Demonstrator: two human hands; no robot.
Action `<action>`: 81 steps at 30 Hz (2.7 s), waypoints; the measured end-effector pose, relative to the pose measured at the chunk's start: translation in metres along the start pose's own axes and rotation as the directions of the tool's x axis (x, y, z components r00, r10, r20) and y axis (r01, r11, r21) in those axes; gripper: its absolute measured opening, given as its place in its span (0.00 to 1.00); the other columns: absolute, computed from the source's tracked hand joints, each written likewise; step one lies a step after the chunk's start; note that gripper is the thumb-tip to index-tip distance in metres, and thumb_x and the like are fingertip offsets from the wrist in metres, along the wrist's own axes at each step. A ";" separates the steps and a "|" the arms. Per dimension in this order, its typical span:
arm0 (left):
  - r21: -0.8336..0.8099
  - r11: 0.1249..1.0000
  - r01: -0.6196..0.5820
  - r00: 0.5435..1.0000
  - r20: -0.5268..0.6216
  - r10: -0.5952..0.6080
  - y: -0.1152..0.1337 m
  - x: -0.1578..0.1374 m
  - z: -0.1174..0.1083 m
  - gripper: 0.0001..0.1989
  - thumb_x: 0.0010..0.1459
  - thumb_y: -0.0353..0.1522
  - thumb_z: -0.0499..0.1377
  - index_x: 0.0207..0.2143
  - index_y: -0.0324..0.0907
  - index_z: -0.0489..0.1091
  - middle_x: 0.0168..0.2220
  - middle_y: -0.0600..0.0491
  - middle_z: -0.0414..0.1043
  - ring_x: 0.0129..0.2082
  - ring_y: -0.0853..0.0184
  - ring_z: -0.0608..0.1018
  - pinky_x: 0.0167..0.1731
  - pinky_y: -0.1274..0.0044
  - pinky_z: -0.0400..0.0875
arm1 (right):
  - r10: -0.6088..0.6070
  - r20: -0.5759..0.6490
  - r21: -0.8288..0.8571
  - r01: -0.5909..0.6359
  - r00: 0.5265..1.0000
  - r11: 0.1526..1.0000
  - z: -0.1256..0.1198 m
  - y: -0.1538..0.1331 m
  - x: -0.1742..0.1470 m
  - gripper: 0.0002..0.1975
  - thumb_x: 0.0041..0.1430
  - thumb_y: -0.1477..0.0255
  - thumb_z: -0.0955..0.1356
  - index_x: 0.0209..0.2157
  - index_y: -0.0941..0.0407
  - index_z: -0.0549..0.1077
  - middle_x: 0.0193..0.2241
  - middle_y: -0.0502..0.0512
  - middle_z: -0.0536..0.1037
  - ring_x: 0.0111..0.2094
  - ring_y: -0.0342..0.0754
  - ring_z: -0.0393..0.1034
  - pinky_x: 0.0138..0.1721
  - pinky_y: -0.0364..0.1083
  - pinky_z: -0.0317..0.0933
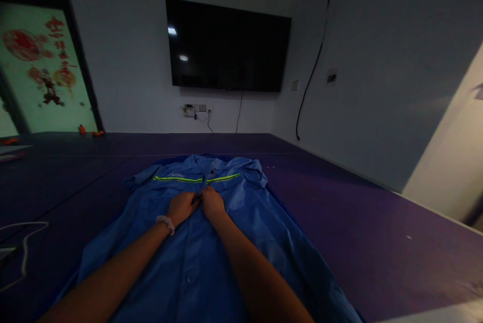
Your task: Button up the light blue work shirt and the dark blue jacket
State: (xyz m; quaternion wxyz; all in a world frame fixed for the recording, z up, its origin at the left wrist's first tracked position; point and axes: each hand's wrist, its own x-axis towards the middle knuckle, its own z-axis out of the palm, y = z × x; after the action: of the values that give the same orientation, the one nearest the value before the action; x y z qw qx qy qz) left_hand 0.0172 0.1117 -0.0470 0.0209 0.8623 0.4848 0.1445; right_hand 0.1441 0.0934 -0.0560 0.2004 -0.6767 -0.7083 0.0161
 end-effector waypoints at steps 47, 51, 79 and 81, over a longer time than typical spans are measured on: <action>0.028 0.999 0.022 1.000 -0.020 -0.022 0.001 0.001 0.007 0.16 0.60 0.33 0.44 0.37 0.36 0.69 0.35 0.41 0.72 0.38 0.58 0.75 0.34 0.72 0.64 | -0.026 -0.106 0.072 0.034 0.994 0.997 0.005 0.000 -0.002 0.12 0.51 0.80 0.60 0.36 0.61 0.72 0.37 0.63 0.74 0.40 0.50 0.68 0.42 0.43 0.58; 0.001 1.000 0.016 1.000 -0.024 -0.016 0.000 0.002 0.005 0.13 0.58 0.33 0.46 0.35 0.38 0.69 0.34 0.43 0.73 0.36 0.60 0.74 0.31 0.75 0.62 | -0.014 -0.155 0.129 0.034 0.988 0.991 0.007 0.002 -0.002 0.12 0.51 0.80 0.60 0.35 0.60 0.72 0.36 0.61 0.74 0.41 0.49 0.68 0.42 0.43 0.58; -0.839 0.513 0.182 0.983 0.167 -0.076 0.007 -0.063 -0.006 0.12 0.40 0.38 0.56 0.16 0.40 0.60 0.15 0.59 0.59 0.19 0.73 0.62 0.22 0.80 0.53 | -0.011 -0.025 0.608 0.024 1.000 0.794 -0.020 0.003 -0.081 0.12 0.52 0.67 0.63 0.26 0.59 0.76 0.23 0.54 0.76 0.25 0.45 0.69 0.26 0.41 0.59; -0.832 0.525 0.178 0.984 0.164 -0.074 0.007 -0.065 -0.006 0.11 0.41 0.37 0.55 0.16 0.40 0.60 0.15 0.59 0.59 0.19 0.73 0.62 0.21 0.80 0.53 | -0.034 -0.040 0.611 0.052 0.999 0.790 -0.020 0.002 -0.085 0.10 0.50 0.69 0.65 0.27 0.58 0.77 0.26 0.54 0.77 0.28 0.46 0.70 0.29 0.41 0.61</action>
State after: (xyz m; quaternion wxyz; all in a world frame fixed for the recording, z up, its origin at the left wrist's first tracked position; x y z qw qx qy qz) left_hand -0.0107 0.0527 -0.0549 0.4704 0.7142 0.4142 0.3115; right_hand 0.1521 0.0068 -0.0607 0.4183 -0.5593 -0.6776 0.2304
